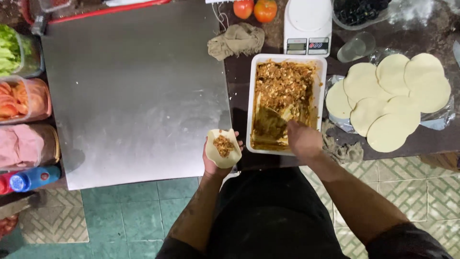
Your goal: Filling and folding empanada dough with a meat mixture.
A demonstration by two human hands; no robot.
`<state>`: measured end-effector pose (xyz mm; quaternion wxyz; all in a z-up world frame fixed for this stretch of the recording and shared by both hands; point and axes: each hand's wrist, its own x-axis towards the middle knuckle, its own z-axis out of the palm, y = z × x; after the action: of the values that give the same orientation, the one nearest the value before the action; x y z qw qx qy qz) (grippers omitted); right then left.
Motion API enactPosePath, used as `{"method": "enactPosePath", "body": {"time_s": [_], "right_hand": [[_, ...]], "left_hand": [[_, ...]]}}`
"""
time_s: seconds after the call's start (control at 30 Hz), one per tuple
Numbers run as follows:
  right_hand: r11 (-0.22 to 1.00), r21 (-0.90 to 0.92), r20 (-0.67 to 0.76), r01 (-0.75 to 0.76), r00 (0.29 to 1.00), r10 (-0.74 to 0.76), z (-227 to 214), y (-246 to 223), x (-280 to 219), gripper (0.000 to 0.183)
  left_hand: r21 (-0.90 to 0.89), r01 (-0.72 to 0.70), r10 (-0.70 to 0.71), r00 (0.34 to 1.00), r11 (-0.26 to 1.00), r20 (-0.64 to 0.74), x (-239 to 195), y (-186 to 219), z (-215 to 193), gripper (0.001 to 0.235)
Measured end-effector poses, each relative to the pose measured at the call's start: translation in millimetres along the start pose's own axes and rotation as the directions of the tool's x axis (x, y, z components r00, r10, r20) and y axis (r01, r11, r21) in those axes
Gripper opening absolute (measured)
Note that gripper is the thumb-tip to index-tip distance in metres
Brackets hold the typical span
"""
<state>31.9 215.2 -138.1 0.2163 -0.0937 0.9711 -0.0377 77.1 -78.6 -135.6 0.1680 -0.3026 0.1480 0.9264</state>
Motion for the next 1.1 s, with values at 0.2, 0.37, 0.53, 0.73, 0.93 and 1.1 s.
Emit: {"method": "enactPosePath", "body": {"time_s": [0.2, 0.37, 0.53, 0.73, 0.93, 1.1], "right_hand": [[0.918, 0.058, -0.297, 0.393, 0.884, -0.36, 32, 23, -15, 0.008], [0.967, 0.151, -0.021, -0.207, 0.977, 0.212, -5, 24, 0, 0.025], [0.962, 0.259, 0.15, 0.085, 0.98, -0.128, 89, 64, 1, 0.017], [0.928, 0.133, 0.366, -0.347, 0.888, 0.279, 2, 3, -2, 0.015], [0.997, -0.037, 0.337, -0.062, 0.939, 0.071, -63, -22, -24, 0.026], [0.964, 0.047, 0.617, -0.262, 0.766, 0.179, -57, -52, -20, 0.029]], "left_hand": [[-0.018, 0.069, -0.067, 0.994, 0.997, 0.091, 15, -9, -8, 0.061], [0.004, 0.093, -0.093, 0.994, 0.996, 0.049, 25, -14, -25, 0.065], [-0.092, 0.159, -0.149, 0.983, 0.983, 0.105, 32, -16, -34, 0.07], [-0.14, 0.178, -0.153, 0.973, 0.974, 0.173, 33, -18, -42, 0.065], [-0.123, 0.173, -0.158, 0.98, 0.977, 0.125, 28, -17, -39, 0.064], [-0.033, 0.083, -0.075, 0.977, 0.996, 0.198, 31, -21, -40, 0.065]]}}
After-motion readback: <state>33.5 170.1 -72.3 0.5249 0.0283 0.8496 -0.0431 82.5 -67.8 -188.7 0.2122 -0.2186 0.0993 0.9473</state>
